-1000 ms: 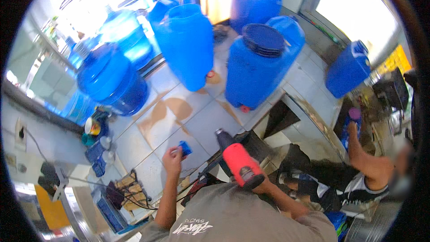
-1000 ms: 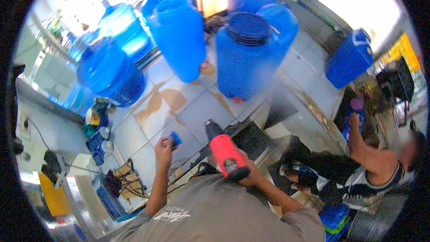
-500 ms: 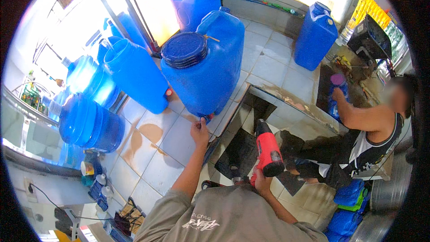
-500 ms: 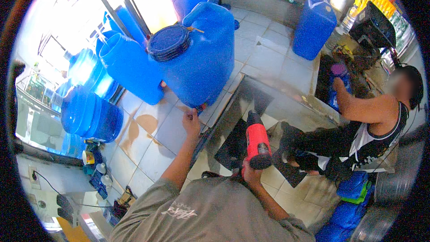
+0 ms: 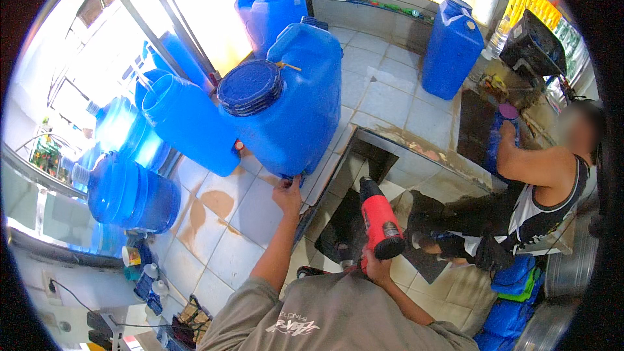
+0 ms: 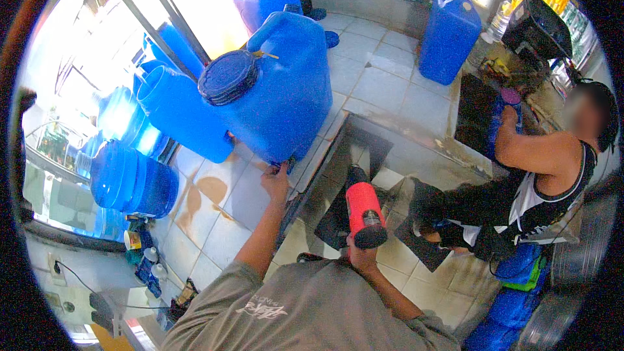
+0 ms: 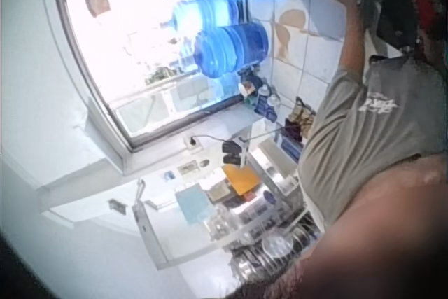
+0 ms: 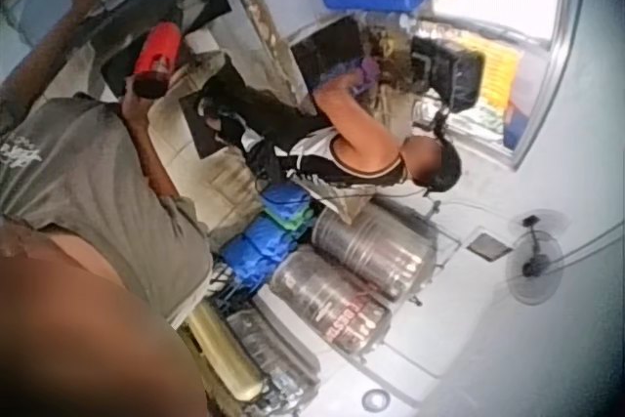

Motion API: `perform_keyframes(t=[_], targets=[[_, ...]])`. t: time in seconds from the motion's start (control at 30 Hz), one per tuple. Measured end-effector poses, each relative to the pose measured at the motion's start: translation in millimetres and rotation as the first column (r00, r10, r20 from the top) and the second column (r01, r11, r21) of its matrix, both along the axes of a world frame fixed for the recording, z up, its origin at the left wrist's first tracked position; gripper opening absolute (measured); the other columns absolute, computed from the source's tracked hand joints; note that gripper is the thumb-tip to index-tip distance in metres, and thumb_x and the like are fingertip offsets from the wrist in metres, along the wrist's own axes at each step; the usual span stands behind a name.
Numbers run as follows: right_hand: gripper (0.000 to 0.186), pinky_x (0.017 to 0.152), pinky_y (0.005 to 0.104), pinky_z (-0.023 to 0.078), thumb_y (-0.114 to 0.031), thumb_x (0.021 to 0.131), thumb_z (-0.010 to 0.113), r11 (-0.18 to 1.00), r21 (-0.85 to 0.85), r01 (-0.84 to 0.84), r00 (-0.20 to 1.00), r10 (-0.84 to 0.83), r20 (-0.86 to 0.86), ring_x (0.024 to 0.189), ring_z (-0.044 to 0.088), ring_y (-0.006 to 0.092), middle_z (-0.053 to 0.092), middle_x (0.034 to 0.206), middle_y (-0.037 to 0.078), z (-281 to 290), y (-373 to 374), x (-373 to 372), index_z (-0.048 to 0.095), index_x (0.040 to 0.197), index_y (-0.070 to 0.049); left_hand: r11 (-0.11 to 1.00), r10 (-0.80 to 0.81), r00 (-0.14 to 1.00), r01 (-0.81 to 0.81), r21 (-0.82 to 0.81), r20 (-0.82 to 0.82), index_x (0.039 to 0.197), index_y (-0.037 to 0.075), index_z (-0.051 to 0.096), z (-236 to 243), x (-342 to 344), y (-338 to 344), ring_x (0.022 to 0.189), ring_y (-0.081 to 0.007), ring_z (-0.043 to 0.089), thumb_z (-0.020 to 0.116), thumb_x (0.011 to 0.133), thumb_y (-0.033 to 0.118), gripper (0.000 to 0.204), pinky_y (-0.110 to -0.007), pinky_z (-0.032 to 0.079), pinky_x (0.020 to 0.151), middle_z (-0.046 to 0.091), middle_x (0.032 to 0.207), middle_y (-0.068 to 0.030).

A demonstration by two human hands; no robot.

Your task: The person fills several large blue water containers from a dispenser, caps them, and moves them aside. They also wipe the tiled floor with a cloth to remove spilled water.

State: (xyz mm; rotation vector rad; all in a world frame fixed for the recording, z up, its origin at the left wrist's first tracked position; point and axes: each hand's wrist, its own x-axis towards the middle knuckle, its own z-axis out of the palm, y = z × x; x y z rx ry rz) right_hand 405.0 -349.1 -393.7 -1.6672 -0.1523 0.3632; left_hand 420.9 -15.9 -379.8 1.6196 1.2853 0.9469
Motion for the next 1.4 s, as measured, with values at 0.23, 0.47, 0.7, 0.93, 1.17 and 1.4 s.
perform_keyframes(t=[0.23,0.47,0.7,0.93,1.17,1.4], targets=[[0.034,0.093,0.0532,0.049,-0.031,0.090,0.076,0.962,-0.182,-0.205,0.964,0.231,0.132,0.100,0.067,0.0373,0.072,0.100,0.015,-22,-14,7,0.071,0.108,-0.003,0.975,0.154,0.982,-0.169,0.146,0.107,0.128,-0.002,0.042,-38,32,-7,0.103,-0.0345,0.064,0.091,0.075,0.037,0.081,-0.044,0.049,0.093,0.066,0.107,-0.0218],[0.022,0.089,0.0448,0.052,-0.024,0.095,0.066,0.889,-0.449,-0.092,0.820,0.323,0.472,0.092,0.069,0.0283,0.071,0.094,0.010,-27,-14,10,0.070,0.104,-0.004,0.978,0.209,0.973,-0.208,-0.026,0.098,0.133,-0.007,0.047,-36,34,-15,0.117,-0.0453,0.059,0.076,0.090,0.019,0.058,-0.049,0.044,0.102,0.062,0.123,-0.0280],[0.024,0.087,0.0488,0.051,-0.026,0.095,0.065,0.860,-0.489,-0.143,0.603,0.468,0.647,0.092,0.068,0.0306,0.070,0.095,0.011,-39,-30,16,0.070,0.109,-0.007,0.959,-0.081,0.988,0.114,0.261,-0.134,0.134,-0.008,0.051,-16,13,-26,0.120,-0.0450,0.058,0.074,0.087,0.009,0.055,-0.048,0.045,0.102,0.062,0.126,-0.0275],[0.023,0.083,0.0486,0.050,-0.026,0.096,0.063,0.825,-0.493,-0.277,0.745,0.508,0.432,0.087,0.065,0.0302,0.067,0.092,0.010,-49,-41,18,0.068,0.109,-0.007,0.992,0.003,0.980,-0.028,0.123,0.197,0.144,-0.009,0.036,-20,30,-31,0.122,-0.0440,0.057,0.061,0.100,0.021,0.059,-0.048,0.042,0.106,0.058,0.131,-0.0299],[0.022,0.079,0.0485,0.049,-0.025,0.097,0.061,0.814,-0.477,-0.331,0.787,0.517,0.335,0.082,0.063,0.0298,0.065,0.088,0.010,-62,-51,21,0.067,0.109,-0.008,1.000,-0.014,0.985,0.013,-0.004,-0.173,0.135,-0.009,0.051,-26,12,-10,0.110,-0.0492,0.061,0.053,0.106,0.029,0.048,-0.047,0.047,0.096,0.065,0.121,-0.0322],[0.014,0.070,0.0415,0.048,-0.019,0.101,0.054,0.794,-0.482,-0.370,0.849,0.500,0.171,0.074,0.060,0.0236,0.060,0.079,0.007,-62,-44,23,0.062,0.100,-0.007,0.998,0.050,0.988,-0.043,-0.052,0.147,0.120,-0.004,0.062,-48,17,-1,0.101,-0.0440,0.063,0.058,0.104,0.028,0.036,-0.049,0.048,0.089,0.067,0.114,-0.0276]])
